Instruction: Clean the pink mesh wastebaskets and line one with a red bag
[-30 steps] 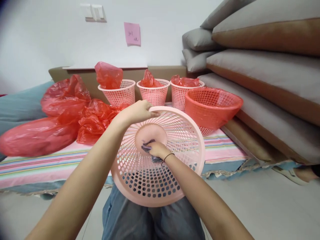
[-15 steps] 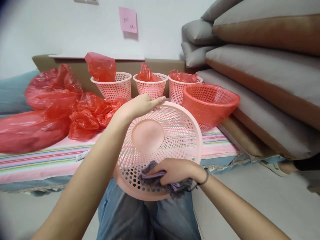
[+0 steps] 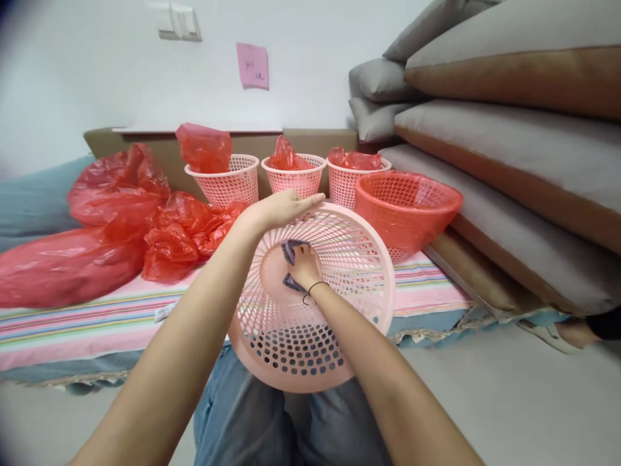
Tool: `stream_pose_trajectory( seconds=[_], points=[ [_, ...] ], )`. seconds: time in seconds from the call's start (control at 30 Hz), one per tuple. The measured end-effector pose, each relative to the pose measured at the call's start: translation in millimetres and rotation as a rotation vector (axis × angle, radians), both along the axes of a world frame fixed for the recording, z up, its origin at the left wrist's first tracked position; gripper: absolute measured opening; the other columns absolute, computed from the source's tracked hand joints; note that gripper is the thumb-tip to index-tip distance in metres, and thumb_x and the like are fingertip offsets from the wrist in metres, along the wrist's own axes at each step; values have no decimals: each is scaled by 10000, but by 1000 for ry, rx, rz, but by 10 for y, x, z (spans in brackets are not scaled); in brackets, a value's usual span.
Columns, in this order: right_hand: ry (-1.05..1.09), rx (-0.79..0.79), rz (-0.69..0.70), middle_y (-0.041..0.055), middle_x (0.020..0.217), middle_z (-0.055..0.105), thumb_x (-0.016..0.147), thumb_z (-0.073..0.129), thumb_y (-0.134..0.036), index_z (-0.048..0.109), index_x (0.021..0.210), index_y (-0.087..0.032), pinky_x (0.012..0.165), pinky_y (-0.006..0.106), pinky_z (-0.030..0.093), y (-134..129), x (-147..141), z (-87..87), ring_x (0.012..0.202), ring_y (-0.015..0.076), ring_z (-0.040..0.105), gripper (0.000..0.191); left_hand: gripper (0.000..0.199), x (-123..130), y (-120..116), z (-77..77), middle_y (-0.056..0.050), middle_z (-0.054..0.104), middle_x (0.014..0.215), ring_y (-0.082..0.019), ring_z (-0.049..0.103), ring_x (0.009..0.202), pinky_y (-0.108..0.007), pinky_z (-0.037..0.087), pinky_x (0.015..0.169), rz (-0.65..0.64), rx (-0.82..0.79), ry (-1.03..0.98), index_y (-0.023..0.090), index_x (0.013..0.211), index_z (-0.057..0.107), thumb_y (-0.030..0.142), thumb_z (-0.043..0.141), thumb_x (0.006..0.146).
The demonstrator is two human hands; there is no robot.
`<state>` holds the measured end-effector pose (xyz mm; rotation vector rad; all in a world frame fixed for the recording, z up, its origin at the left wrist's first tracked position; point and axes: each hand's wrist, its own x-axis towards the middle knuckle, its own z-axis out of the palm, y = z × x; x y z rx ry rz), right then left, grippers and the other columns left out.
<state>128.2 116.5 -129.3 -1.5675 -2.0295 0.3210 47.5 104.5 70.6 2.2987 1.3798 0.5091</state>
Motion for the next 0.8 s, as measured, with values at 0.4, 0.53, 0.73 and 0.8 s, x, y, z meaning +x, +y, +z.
stream_pose_trajectory(
  seconds=[0.4, 0.53, 0.73, 0.8],
  points=[
    [-247, 19, -171, 138, 1434, 471, 1021, 348, -392, 615, 1332, -219, 1016, 487, 353, 47, -103, -290, 1264, 360, 376, 445, 582, -204, 70, -65, -101, 656, 791, -237, 620, 796, -357, 459, 791, 1, -50, -103, 162, 726, 655, 671, 426, 891],
    [-279, -31, -139, 181, 1386, 502, 988, 369, -186, 521, 1428, -153, 1054, 447, 339, 96, -98, -300, 1231, 320, 444, 467, 560, -141, 83, -37, -105, 654, 829, -260, 625, 861, -351, 462, 793, 6, -34, -74, 168, 774, 652, 676, 440, 876],
    [-282, -120, -62, 119, 1348, 552, 980, 578, -373, 515, 1378, -185, 1005, 499, 466, 158, -118, -450, 1164, 272, 570, 444, 578, -176, 70, -38, -104, 667, 833, -261, 630, 849, -357, 464, 809, 18, -31, -70, 167, 759, 662, 678, 417, 873],
    [-279, -127, -43, 110, 1377, 534, 965, 611, -405, 530, 1352, -192, 997, 518, 485, 161, -110, -492, 1185, 278, 568, 449, 559, -201, 45, -40, -104, 687, 858, -263, 635, 894, -349, 465, 825, 6, -27, -116, 164, 818, 682, 658, 426, 877]
  ],
)
